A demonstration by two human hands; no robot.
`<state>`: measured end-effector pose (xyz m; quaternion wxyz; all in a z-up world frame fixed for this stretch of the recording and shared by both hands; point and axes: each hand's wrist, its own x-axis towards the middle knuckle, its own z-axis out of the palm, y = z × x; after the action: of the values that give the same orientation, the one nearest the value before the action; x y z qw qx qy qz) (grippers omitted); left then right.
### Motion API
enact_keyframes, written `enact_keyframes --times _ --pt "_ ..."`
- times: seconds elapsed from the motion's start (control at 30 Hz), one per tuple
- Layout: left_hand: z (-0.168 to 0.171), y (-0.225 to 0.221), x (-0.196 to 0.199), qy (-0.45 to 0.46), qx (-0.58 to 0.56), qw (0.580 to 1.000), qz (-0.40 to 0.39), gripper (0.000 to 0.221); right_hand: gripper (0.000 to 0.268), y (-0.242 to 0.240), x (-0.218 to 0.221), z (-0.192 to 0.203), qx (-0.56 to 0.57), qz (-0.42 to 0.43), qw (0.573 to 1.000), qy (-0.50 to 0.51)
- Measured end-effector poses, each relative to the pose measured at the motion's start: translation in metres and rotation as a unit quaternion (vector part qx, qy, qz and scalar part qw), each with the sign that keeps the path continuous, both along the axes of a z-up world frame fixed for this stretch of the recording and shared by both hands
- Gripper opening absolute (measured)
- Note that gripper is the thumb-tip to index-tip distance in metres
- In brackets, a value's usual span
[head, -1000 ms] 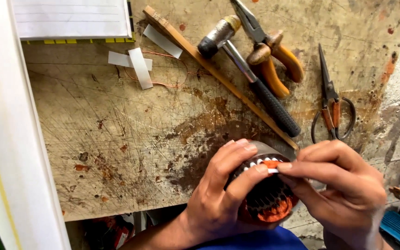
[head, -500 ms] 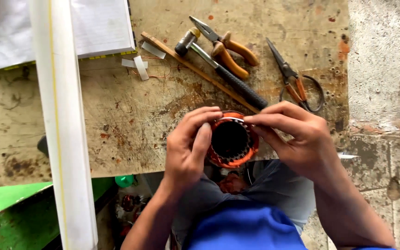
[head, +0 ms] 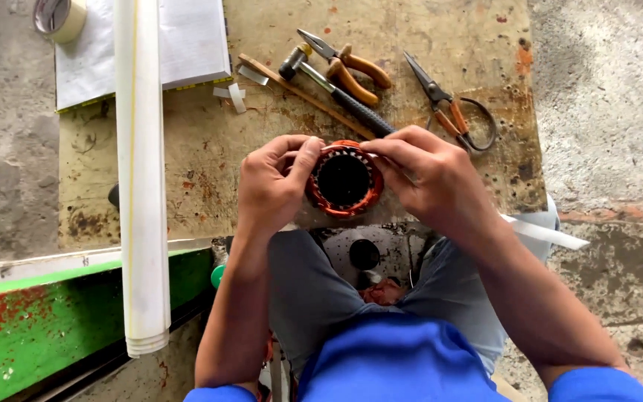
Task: Inserting insulation strips and organizing copper windings in a motor stator during a repair process.
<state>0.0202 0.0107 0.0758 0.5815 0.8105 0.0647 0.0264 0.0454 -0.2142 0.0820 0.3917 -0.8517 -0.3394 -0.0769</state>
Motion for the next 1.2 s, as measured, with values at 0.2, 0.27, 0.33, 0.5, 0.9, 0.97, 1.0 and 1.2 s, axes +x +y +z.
enact_keyframes --times 0.2,0.27,0.33,0.5,0.9,0.97,1.0,1.2 --pt "-0.001 -0.011 -0.022 -0.096 -0.040 0.993 -0.058 0.049 0.013 0.005 -0.004 -0.007 0.044 -0.040 0.998 -0.029" --pt "-0.018 -0.006 -0.026 -0.126 -0.050 0.988 -0.069 0.060 0.013 0.007 -0.002 -0.005 0.038 -0.042 0.998 -0.025" --pt "-0.033 -0.004 -0.030 -0.150 -0.067 0.984 -0.074 0.071 0.014 0.009 0.000 -0.003 0.024 -0.041 0.999 -0.015" --pt "-0.060 0.001 -0.024 -0.252 -0.004 0.965 -0.075 0.114 0.013 0.033 0.021 0.003 -0.006 -0.019 0.999 -0.033" --pt "-0.073 0.036 -0.003 -0.242 0.020 0.965 -0.094 0.060 0.010 0.061 0.028 -0.022 -0.078 -0.055 0.995 -0.021" --pt "-0.082 0.038 -0.002 -0.237 0.001 0.967 -0.095 0.051 0.013 0.059 0.029 -0.030 -0.079 -0.059 0.995 -0.012" --pt "-0.086 0.038 -0.002 -0.239 -0.008 0.966 -0.097 0.046 0.015 0.057 0.027 -0.033 -0.071 -0.062 0.995 -0.011" --pt "-0.089 0.040 0.005 -0.209 -0.012 0.974 -0.082 0.026 0.020 0.061 0.013 -0.031 -0.089 -0.142 0.982 0.083"
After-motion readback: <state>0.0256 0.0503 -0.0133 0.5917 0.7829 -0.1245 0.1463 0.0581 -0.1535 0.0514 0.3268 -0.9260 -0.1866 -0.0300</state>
